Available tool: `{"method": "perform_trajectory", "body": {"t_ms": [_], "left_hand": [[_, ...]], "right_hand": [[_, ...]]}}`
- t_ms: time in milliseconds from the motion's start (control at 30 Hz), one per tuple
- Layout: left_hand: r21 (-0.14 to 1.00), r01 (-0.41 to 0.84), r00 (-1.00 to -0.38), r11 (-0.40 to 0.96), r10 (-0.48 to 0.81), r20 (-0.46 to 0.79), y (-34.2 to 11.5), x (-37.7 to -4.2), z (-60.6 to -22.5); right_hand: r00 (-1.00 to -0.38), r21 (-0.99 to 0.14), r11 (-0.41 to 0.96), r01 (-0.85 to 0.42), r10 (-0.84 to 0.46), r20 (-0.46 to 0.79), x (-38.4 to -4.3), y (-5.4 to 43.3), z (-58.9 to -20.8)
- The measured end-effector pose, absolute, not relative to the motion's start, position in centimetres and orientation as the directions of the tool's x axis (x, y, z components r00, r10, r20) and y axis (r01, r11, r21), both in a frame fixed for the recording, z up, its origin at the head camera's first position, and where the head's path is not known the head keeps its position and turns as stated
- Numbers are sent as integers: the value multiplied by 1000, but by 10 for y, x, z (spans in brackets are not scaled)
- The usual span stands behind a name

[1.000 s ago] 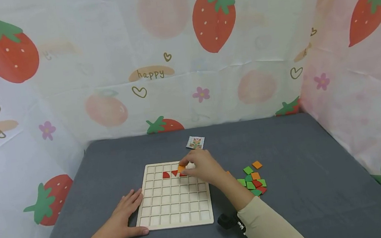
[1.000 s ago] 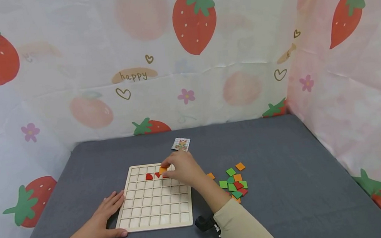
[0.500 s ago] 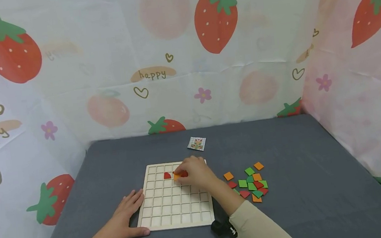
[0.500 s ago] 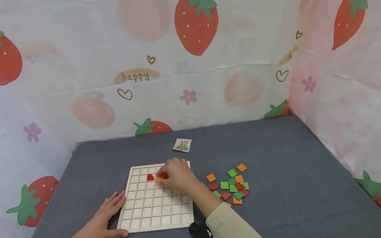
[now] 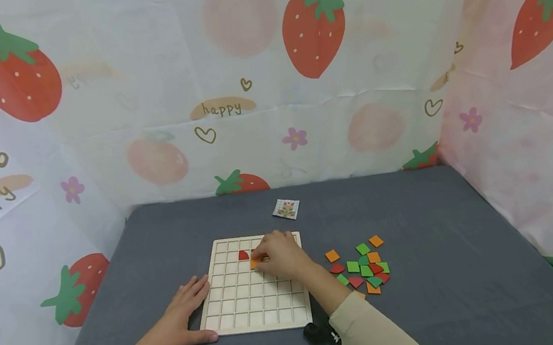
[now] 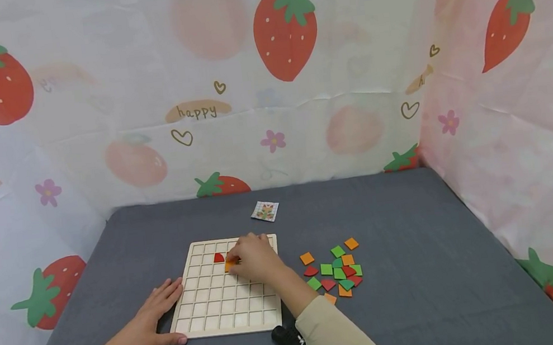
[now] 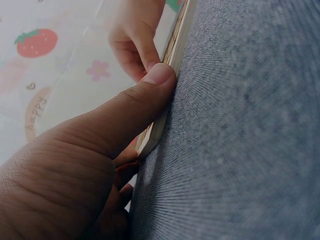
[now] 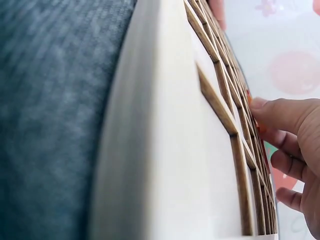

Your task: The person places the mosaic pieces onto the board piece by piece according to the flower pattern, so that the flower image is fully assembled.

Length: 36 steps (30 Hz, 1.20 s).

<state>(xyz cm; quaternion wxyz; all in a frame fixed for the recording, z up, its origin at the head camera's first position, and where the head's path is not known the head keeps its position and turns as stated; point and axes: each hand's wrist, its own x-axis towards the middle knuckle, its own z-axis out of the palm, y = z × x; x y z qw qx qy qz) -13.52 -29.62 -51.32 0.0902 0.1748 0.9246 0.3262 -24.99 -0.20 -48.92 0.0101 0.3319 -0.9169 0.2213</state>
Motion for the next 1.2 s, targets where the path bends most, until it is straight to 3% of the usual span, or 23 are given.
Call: {"method": "perform_trajectory", "body": {"t_ms": [700, 1033, 1200], "left_hand": [[637, 269, -923, 722, 381, -42, -296, -134, -510], [615, 319, -916, 721, 401, 5, -297, -137, -513], [622, 308, -918, 720, 397, -5, -297, -136, -515]], "right_hand": [[-731, -328, 662, -674, -662, 167, -249, 7, -478], [-703, -359, 608, -708, -657, 274, -241, 63, -444], [-716, -338, 633, -697, -645, 269, -236, 95, -435]]}}
